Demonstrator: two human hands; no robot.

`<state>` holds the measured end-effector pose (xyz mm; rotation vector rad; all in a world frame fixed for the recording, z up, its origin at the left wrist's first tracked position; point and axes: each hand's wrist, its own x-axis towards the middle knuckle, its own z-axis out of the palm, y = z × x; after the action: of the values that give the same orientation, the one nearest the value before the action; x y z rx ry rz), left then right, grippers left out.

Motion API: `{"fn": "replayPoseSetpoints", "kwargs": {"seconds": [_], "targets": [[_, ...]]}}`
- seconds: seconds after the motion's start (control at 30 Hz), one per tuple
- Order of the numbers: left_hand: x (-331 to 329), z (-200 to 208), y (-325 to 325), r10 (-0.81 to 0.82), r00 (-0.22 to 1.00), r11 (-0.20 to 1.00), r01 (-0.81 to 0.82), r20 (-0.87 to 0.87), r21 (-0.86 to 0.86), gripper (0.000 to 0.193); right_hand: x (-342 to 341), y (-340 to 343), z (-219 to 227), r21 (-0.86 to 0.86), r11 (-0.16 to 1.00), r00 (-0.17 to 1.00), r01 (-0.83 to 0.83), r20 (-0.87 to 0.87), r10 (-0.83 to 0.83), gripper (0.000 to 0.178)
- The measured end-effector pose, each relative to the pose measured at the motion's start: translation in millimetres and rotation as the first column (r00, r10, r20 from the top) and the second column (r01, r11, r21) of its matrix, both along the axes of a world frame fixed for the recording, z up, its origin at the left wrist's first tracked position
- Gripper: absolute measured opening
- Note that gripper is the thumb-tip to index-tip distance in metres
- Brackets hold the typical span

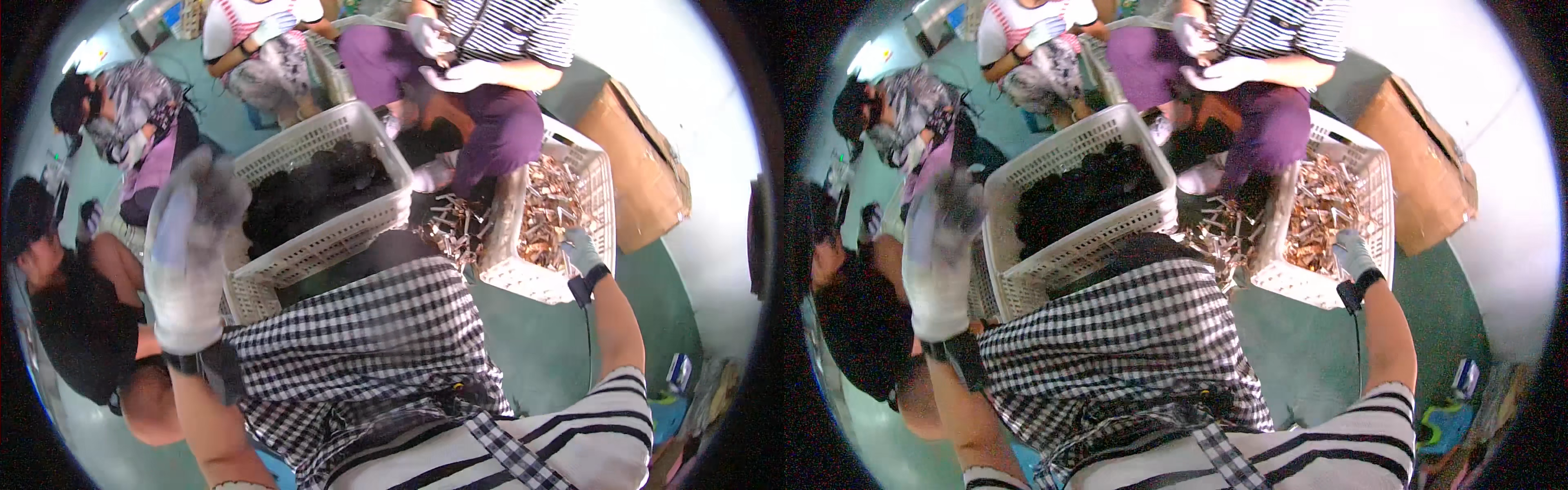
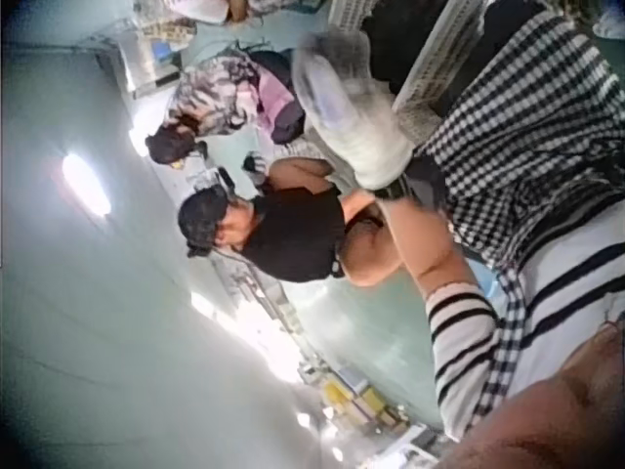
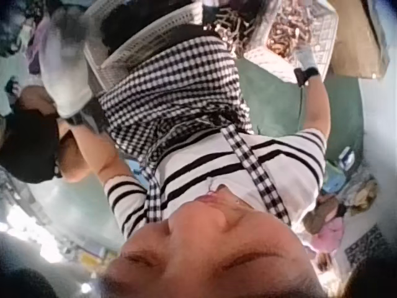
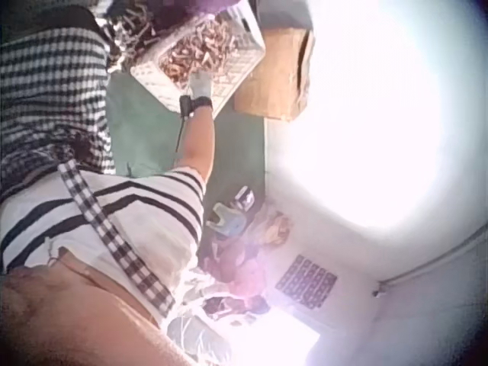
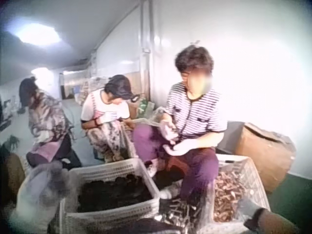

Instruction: Sorting and cleaning plastic/rubber manufacturing parts by hand while wearing gloves.

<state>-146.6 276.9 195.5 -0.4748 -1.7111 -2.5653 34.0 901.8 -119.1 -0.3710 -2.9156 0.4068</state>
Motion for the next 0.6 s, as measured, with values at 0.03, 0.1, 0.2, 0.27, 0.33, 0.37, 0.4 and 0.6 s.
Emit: {"fn": "replayPoseSetpoints", "kwargs": {"seconds": [0.03,0.1,0.2,0.27,0.33,0.37,0.4,0.6], "targets": [[-15,-1,-11,-0.008,0.996,0.987,-0.007,0.089,0.159,0.041,-10,-8,3,-0.122,0.992,0.992,-0.016,-0.127,0.0,0.019],[-41,-18,-23,-0.046,0.987,0.941,-0.009,0.154,0.339,0.034,-22,-18,31,-0.382,0.921,0.995,0.079,-0.032,-0.099,0.017],[-63,-52,-43,-0.069,0.957,0.833,-0.1,0.282,0.544,0.027,-41,-56,82,-0.671,0.741,0.998,0.037,-0.016,-0.065,0.013],[-77,-81,-66,-0.018,0.92,0.828,-0.205,0.391,0.522,0.026,-77,-149,154,-0.878,0.469,0.993,0.098,0.053,-0.108,0.013],[-80,-86,-76,-0.012,0.923,0.821,-0.211,0.384,0.531,0.028,-109,-205,187,-0.906,0.423,0.996,0.023,-0.016,-0.088,0.015],[-80,-83,-79,-0.004,0.924,0.811,-0.222,0.384,0.542,0.028,-125,-220,195,-0.864,0.501,0.996,-0.059,-0.086,-0.031,0.017],[-81,-78,-82,0.033,0.928,0.801,-0.246,0.371,0.546,0.029,-146,-236,200,-0.814,0.562,0.988,-0.147,-0.151,0.038,0.019],[-83,-82,-98,0.151,0.929,0.789,-0.318,0.336,0.525,0.027,-279,-381,224,-0.723,0.492,0.827,-0.485,-0.195,0.528,0.028]]}}
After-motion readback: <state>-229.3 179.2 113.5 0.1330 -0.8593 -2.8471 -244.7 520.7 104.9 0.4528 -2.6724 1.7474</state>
